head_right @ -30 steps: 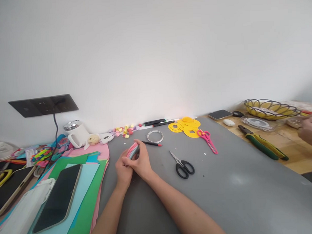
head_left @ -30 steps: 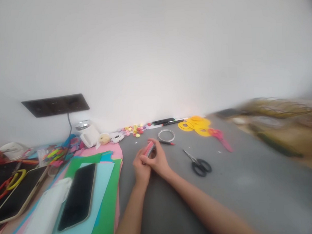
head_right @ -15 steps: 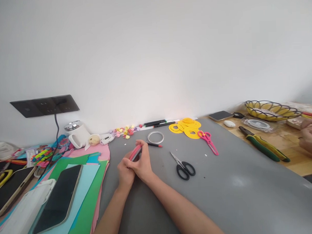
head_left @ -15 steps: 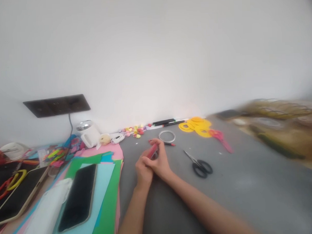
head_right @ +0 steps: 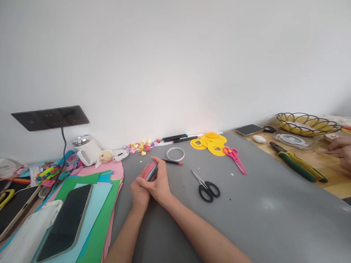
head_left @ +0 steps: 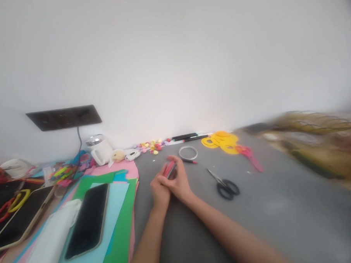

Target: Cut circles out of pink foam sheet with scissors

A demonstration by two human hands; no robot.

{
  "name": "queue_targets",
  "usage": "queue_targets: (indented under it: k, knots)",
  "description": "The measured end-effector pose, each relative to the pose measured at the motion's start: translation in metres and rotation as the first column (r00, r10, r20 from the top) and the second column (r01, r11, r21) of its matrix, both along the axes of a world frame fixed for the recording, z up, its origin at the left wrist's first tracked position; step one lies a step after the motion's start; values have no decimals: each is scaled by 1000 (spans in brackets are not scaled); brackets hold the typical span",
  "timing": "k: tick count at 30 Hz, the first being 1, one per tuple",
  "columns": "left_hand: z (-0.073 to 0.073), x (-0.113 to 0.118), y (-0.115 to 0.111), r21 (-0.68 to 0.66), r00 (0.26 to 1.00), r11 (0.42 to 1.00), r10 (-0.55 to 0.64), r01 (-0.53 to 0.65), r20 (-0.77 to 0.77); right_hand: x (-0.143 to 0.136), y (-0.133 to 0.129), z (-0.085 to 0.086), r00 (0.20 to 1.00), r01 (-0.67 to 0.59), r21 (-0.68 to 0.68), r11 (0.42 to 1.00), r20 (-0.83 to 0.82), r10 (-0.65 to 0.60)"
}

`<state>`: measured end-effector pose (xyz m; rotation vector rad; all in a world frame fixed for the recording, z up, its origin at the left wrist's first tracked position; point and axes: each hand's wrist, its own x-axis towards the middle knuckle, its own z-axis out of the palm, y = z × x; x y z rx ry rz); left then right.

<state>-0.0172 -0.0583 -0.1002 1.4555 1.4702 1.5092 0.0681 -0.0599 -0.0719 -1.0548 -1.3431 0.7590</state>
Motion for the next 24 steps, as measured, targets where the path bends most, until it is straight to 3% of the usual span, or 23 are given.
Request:
queue_targets:
  k: [8, 12, 17, 20, 24]
  knots:
    - [12, 1, -3, -67, 986, 989, -136, 130, -101, 1, 3, -2, 999, 42, -23, 999, 11, -42]
    - [12, 1, -4, -51, 986, 990, -135, 130, -103, 1, 2, 0, 1000, -15, 26, 1000, 5, 15]
    - [7, -1, 3, -88, 989, 989, -123, 115, -88, 2, 5, -3, 995, -102, -108, 989, -8, 102]
    - [11, 0, 1, -74, 980, 983, -176, 170, -91, 5, 10, -2, 982, -132, -228, 965, -161, 96]
    - [17, 3, -3, 58, 952, 963, -251, 265, -177, 15, 25, 0, 883, -197, -366, 910, -469, 2]
